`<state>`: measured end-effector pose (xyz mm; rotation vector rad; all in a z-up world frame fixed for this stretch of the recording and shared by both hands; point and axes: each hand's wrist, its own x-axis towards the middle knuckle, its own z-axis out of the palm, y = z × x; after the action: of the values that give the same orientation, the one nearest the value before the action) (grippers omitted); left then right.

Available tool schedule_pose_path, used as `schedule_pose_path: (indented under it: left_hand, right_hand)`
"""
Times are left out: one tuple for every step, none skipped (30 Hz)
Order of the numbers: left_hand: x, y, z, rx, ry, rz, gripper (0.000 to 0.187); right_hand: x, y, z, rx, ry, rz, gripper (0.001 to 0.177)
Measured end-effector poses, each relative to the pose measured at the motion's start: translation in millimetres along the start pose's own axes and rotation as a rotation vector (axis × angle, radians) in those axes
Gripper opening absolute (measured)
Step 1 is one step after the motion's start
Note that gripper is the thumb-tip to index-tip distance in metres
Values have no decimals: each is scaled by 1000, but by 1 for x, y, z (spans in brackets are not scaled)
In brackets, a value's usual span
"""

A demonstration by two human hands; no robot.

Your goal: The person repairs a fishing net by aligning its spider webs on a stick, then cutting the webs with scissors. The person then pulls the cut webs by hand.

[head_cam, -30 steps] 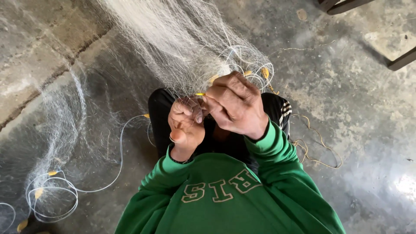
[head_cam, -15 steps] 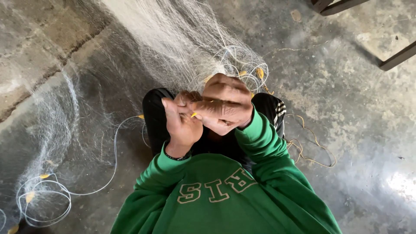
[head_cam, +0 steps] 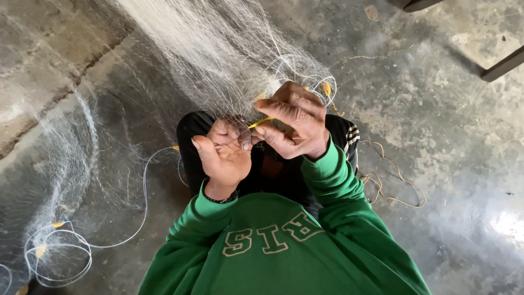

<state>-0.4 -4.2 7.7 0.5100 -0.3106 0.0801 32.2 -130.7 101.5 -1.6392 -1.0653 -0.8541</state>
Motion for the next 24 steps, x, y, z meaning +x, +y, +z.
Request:
schedule_pose_path:
  left_hand:
    - [0,0,0,1,-1,2,59]
    - [0,0,0,-20,10,-22,59]
    - [0,0,0,-42,23,-48,60]
    - [1,-1,1,-42,24,-49,60]
    - [1,-2,1,-74,15,-77,58]
    - [2,-3,2,-106,5,-106,57]
    - [4,-3,1,-105,5,-107,57]
    - [5,-2,0,-139,13,-138,57]
    - [7,-2,-1,-174,18,-166,58]
    - [8,-3,-3,-173,16,-165,58]
    - [7,-3,-6,-134,20,-141,60]
    - [7,-3,-8,-95,24,-118,61]
    - [8,0,-3,-95,25,-116,61]
    - [10,3,2,-62,27,-106,60]
    - [9,5,7,-29,32,-100,59]
    - [7,5,3,-29,37,-101,59]
    - [5,4,-1,-7,41,-93,58]
    - [3,4,-5,16,46,-86,57]
    - [3,3,-5,14,45,-86,57]
    - [3,2,-5,10,52,-84,55]
    - [2,2,-6,8,61,-82,54]
    - [2,0,-10,7,63,-82,54]
    - [2,-2,-15,-6,10,-66,52]
    - [2,-4,-19,-20,-43,-50,50]
  right_hand:
    - [2,-1,0,1,1,-2,24]
    - [5,-1,-1,56,-12,-5,24]
    - [6,-2,-1,109,-25,-4,25]
    - [7,-2,2,110,-24,-3,25]
    - [7,-1,5,118,14,-40,21]
    - [8,-1,8,125,52,-77,18]
    - [9,0,9,125,53,-77,18]
    - [10,0,11,127,59,-92,16]
    - [12,1,12,128,64,-110,14]
    - [10,3,10,128,64,-113,14]
    - [9,5,10,108,51,-110,15]
    - [7,7,10,88,37,-106,17]
    - [5,8,8,90,36,-107,17]
    - [3,9,6,83,20,-82,21]
    - [0,9,5,77,4,-51,24]
    - [0,9,3,79,3,-47,24]
    - [1,8,1,60,-12,-30,23]
    - [2,8,-1,41,-27,-13,22]
    - [2,8,-1,40,-29,-12,22]
    - [1,8,-1,39,-20,1,22]
    - [1,8,0,41,-12,15,22]
    - [1,10,-1,42,-13,16,22]
    - [1,11,-1,44,-10,8,21]
    - [2,12,-1,46,-6,1,21]
